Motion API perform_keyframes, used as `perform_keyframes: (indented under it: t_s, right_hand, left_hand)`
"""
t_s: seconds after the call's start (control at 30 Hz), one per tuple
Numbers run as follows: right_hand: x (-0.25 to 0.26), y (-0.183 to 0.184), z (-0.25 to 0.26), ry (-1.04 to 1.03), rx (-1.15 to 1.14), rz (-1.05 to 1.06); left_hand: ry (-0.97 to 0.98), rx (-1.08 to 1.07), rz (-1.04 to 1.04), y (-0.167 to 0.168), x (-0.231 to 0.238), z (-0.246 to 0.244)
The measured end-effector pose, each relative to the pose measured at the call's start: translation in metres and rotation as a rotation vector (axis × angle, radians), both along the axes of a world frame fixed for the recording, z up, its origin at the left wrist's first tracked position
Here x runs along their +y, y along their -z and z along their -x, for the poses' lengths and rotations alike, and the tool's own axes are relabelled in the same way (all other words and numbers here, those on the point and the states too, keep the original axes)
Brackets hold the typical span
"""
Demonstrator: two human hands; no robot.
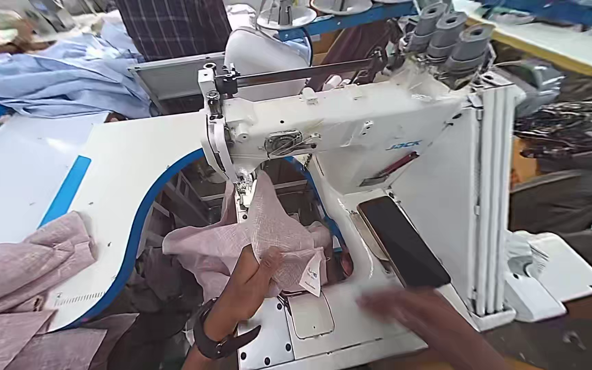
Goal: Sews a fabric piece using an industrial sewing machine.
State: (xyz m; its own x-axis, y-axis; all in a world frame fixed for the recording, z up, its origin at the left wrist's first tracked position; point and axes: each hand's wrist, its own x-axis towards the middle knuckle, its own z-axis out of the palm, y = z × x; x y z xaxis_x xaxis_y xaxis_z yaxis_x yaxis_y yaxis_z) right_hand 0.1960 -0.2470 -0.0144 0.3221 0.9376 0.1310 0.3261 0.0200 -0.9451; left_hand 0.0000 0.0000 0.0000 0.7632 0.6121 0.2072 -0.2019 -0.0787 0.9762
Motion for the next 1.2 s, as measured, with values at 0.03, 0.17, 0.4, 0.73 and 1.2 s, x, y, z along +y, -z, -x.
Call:
perform_keyframes:
  t_s: [0.03, 0.17, 0.4, 0.73, 1.2]
  right_hand:
    - [0.041, -0.005, 0.003, 0.030, -0.059, -0.038]
    - [0.153, -0.053, 0.056, 0.021, 0.071, -0.262]
    - [0.158, -0.072, -0.032, 0.761, -0.466, -0.023]
    - [0.245, -0.023, 0.045, 0.069, -1.090, -0.064]
    - [0.194, -0.035, -0.027, 0.434, -0.741, 0.214]
  left_hand:
    - [0.007, 0.010, -0.143, -0.002, 0.000, -0.001]
    - [-0.080, 0.117, -0.388, -0.004, 0.018, 0.006]
    - [-0.742, 0.522, -0.251, 0.062, 0.113, 0.167]
    - [-0.275, 0.863, -0.338, 0.038, 0.017, 0.145]
    - [-0.268, 0.915, -0.404, 0.027, 0.044, -0.018]
